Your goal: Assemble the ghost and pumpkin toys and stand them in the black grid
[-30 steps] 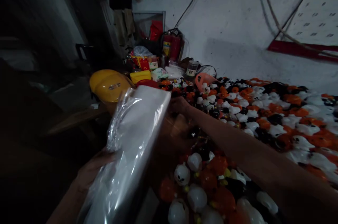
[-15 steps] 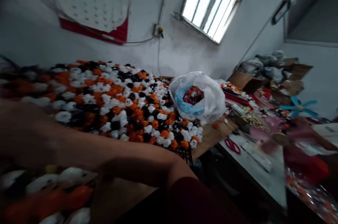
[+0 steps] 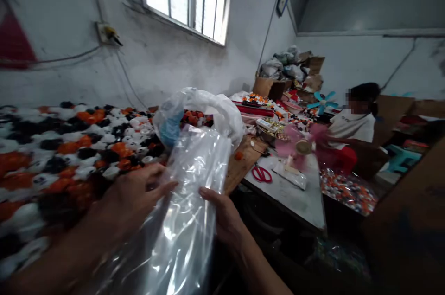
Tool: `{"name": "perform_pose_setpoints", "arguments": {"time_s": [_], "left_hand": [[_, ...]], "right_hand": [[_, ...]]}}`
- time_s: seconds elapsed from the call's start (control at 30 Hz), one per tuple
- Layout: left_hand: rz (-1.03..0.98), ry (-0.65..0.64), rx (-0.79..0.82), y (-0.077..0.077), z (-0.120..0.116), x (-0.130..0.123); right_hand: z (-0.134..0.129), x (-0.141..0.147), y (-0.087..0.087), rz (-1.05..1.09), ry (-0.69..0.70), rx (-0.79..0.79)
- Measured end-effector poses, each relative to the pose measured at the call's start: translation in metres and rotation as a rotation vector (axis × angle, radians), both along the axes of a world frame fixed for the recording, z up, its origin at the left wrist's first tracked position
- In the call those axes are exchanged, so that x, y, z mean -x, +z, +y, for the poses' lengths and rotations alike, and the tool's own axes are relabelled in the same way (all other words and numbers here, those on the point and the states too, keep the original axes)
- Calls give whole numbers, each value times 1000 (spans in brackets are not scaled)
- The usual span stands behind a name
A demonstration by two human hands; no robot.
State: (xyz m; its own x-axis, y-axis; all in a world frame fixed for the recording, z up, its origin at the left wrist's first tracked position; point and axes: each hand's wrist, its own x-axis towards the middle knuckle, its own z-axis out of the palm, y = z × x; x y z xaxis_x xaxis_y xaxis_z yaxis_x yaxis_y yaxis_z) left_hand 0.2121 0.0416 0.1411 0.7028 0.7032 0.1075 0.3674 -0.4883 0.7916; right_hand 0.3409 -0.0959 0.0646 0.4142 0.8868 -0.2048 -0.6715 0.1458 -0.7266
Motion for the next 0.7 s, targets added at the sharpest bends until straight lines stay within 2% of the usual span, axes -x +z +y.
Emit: {"name": "perform_pose_setpoints", "arguments": {"time_s": [0.07,0.13,0.2,0.27,0.37,0.47,0.53,0.6,0.7], "left_hand": [[85,-64,-84,-20,-15,-52],[120,-131,-95,-49,-28,-94],[143,-217,-93,-80,-38,-126],[148,-276,-121,-107,-45,-148],[122,-313,-241,-136,-50,-166],[111,-412,-432,-158,-47,-176],[155,-468,-610,-173,-41,-181],[209,-463,-739,-185,-33,-186],[248,-417,-777,-196,-21,-191]], "right_hand": [[-26,-32,-19,46,-102,51],[-47,-61,-37,94,-174,126],[-62,-89,-53,125,-246,216],[-70,-118,-66,60,-374,320],[-71,-162,-77,-123,-590,448],[-64,-203,-82,-205,-695,526],[-58,-226,-82,-244,-713,596],[-54,-245,-80,-276,-697,677],[-47,-267,-75,-304,-627,811]]}}
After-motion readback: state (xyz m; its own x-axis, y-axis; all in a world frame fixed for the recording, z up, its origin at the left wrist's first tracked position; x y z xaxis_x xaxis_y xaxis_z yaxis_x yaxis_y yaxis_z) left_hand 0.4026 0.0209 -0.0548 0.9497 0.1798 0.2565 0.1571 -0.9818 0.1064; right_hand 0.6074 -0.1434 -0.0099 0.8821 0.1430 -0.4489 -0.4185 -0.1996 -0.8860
